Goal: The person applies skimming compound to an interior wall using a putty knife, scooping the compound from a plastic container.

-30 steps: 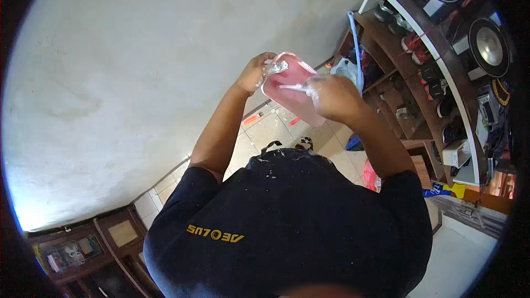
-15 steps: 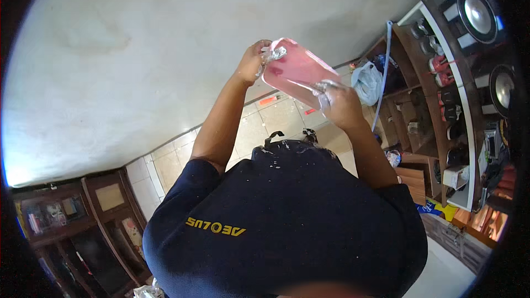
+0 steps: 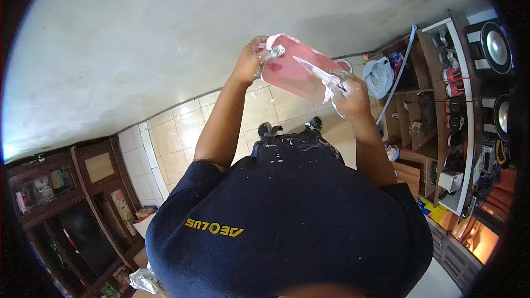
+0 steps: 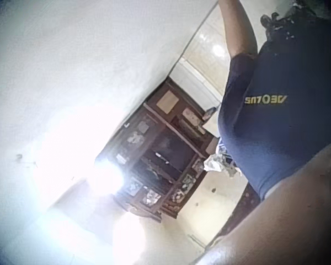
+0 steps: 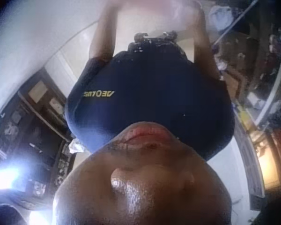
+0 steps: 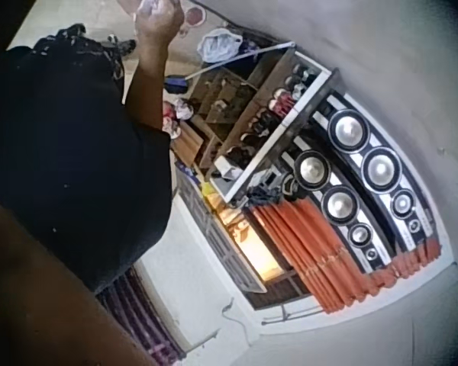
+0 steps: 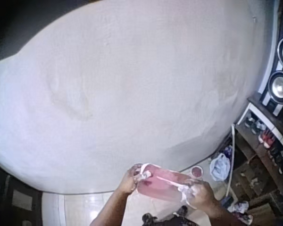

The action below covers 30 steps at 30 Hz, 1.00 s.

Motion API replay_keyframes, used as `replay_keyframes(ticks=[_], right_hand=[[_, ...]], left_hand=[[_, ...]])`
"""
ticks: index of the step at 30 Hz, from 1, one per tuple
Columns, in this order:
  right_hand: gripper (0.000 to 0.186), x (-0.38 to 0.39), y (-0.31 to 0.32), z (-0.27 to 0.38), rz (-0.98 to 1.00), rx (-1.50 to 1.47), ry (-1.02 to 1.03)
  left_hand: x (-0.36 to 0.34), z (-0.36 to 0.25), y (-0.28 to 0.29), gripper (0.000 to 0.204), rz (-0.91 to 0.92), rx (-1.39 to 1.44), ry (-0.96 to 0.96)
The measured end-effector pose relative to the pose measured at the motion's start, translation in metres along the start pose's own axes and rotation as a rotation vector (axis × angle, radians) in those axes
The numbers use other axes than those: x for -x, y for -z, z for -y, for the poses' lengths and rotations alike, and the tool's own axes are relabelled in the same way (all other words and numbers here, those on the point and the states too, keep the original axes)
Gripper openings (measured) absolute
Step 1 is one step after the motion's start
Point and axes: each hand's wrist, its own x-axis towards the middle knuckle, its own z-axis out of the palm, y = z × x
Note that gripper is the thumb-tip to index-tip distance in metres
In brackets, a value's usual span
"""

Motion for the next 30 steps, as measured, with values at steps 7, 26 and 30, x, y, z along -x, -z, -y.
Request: replay_keyframes(ticks=[7,26,30], right_hand=[[0.022,0.007,-0.039,0.031,0.093,0.159,-0.033],[0.012,0.023,-0.074,0.060,0.134,-0.018,0.111],[0.014,0.019,-0.063,0.056,0.041,0.021,0.072]], left_hand=[[0.023,0.014,0.042,0.053,-0.051,-0.087,-0.055],[0.051,0.026,0.067,0.050,-0.007,-0.035,-0.041],[0.051,0.021,0.060,0.050,0.007,0.040,-0.019]])
